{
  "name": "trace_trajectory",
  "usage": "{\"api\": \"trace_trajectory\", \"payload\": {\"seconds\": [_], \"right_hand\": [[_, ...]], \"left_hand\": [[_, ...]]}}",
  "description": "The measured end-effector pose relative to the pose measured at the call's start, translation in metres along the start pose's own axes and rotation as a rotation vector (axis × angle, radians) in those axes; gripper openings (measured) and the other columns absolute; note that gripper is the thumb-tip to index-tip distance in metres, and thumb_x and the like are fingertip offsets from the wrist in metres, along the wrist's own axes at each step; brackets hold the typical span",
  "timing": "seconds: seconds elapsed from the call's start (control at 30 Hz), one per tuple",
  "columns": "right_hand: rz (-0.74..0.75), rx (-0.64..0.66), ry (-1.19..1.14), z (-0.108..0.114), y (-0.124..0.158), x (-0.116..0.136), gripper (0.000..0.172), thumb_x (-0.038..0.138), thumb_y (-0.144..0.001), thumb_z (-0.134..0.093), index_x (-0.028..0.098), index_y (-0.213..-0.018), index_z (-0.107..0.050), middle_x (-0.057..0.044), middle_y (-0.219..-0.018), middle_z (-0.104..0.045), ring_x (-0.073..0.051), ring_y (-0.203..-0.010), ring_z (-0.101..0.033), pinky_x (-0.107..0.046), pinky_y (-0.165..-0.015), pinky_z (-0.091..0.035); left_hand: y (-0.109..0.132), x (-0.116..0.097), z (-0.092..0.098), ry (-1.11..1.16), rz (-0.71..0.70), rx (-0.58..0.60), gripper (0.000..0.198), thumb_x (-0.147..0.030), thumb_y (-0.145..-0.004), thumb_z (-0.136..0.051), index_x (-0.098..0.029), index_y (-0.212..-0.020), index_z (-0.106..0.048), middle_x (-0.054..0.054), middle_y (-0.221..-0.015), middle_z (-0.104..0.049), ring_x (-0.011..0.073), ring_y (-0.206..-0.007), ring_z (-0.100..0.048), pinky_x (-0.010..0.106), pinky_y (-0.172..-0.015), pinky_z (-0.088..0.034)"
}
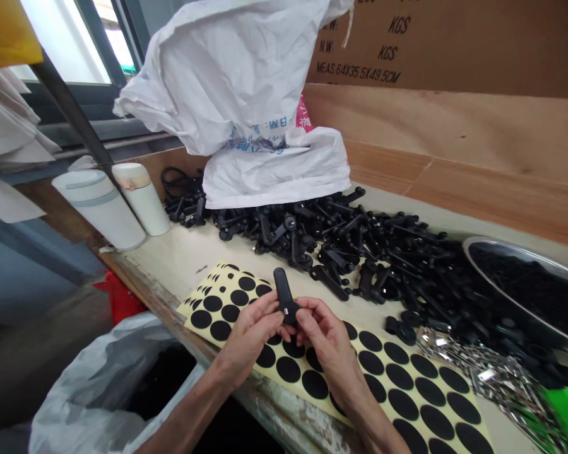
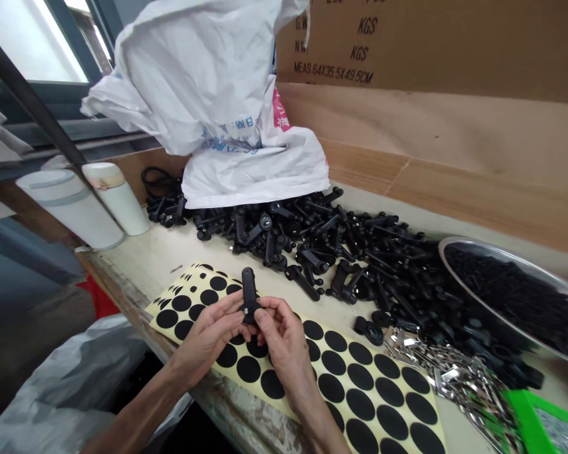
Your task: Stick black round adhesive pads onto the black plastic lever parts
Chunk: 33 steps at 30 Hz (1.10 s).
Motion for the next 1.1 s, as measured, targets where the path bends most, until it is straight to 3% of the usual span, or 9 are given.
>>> {"api": "trace_trajectory", "payload": {"seconds": [0.07,0.3,0.5,0.67,0.77,0.93,1.1], "right_hand": [[0.021,0.018,0.006,-0.001,0.000,0.000,0.030,0.043,-0.079,-0.069,0.020,-0.097,-0.064,0.002,-0.073,-0.062,-0.012,-0.060,-0.052,-0.024,-0.059,-0.042],[-0.074,0.175,-0.116,-0.001,0.003,-0.001,0.031,0.040,-0.087,-0.061,0.019,-0.107,-0.069,0.001,-0.069,-0.061,-0.012,-0.067,-0.053,-0.027,-0.075,-0.042],[-0.074,0.161,-0.129,-0.010,0.004,-0.006,0.025,0.039,-0.085,-0.064,0.019,-0.100,-0.070,0.002,-0.068,-0.059,-0.010,-0.064,-0.050,-0.023,-0.068,-0.041],[-0.023,0.129,-0.053,-0.015,0.004,-0.012,0.022,0.038,-0.082,-0.068,0.019,-0.092,-0.068,0.002,-0.065,-0.059,-0.011,-0.061,-0.051,-0.023,-0.062,-0.041],[0.008,0.145,-0.025,-0.015,0.003,-0.012,0.025,0.041,-0.087,-0.061,0.018,-0.095,-0.068,0.002,-0.063,-0.058,-0.011,-0.062,-0.052,-0.024,-0.063,-0.043],[0.050,0.157,-0.031,-0.018,0.004,-0.012,0.023,0.041,-0.080,-0.069,0.019,-0.088,-0.064,0.003,-0.060,-0.059,-0.011,-0.055,-0.053,-0.023,-0.055,-0.042],[0.140,0.207,0.146,-0.026,0.013,-0.009,0.023,0.041,-0.091,-0.055,0.020,-0.095,-0.065,0.002,-0.064,-0.060,-0.012,-0.059,-0.056,-0.024,-0.059,-0.045]], "left_hand": [[0.002,-0.001,0.001,0.006,-0.011,-0.018,0.037,-0.017,-0.086,-0.058,-0.018,-0.123,-0.061,0.012,-0.113,-0.063,0.0176,-0.082,-0.061,0.027,-0.066,-0.046],[0.011,0.000,0.013,0.124,-0.014,0.014,0.034,-0.016,-0.087,-0.055,-0.012,-0.120,-0.061,0.013,-0.100,-0.064,0.0154,-0.075,-0.059,0.026,-0.064,-0.044],[0.019,0.000,0.014,0.176,0.009,0.014,0.034,-0.013,-0.084,-0.057,-0.013,-0.117,-0.062,0.009,-0.090,-0.063,0.0161,-0.077,-0.060,0.025,-0.066,-0.044],[0.022,0.002,0.013,0.075,-0.019,-0.073,0.037,-0.012,-0.080,-0.065,-0.017,-0.116,-0.063,0.003,-0.079,-0.061,0.0105,-0.070,-0.055,0.020,-0.060,-0.040],[0.022,0.005,0.014,0.085,-0.016,-0.070,0.033,-0.016,-0.082,-0.065,-0.015,-0.115,-0.063,0.002,-0.075,-0.061,0.0088,-0.065,-0.053,0.019,-0.057,-0.038],[0.027,0.005,0.016,0.089,0.004,-0.087,0.037,-0.018,-0.082,-0.065,-0.016,-0.119,-0.061,0.002,-0.075,-0.060,0.0080,-0.064,-0.051,0.020,-0.059,-0.039],[0.040,0.005,0.016,0.005,0.029,-0.134,0.040,-0.020,-0.082,-0.064,-0.019,-0.122,-0.060,0.001,-0.074,-0.060,0.0094,-0.066,-0.051,0.020,-0.059,-0.040]]}}
Point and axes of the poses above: each hand's wrist, its own y-axis away from the middle knuckle, its own z-axis out of the back of the hand, x = y × z, the point moved 2 cm from there along -y, towards the middle knuckle
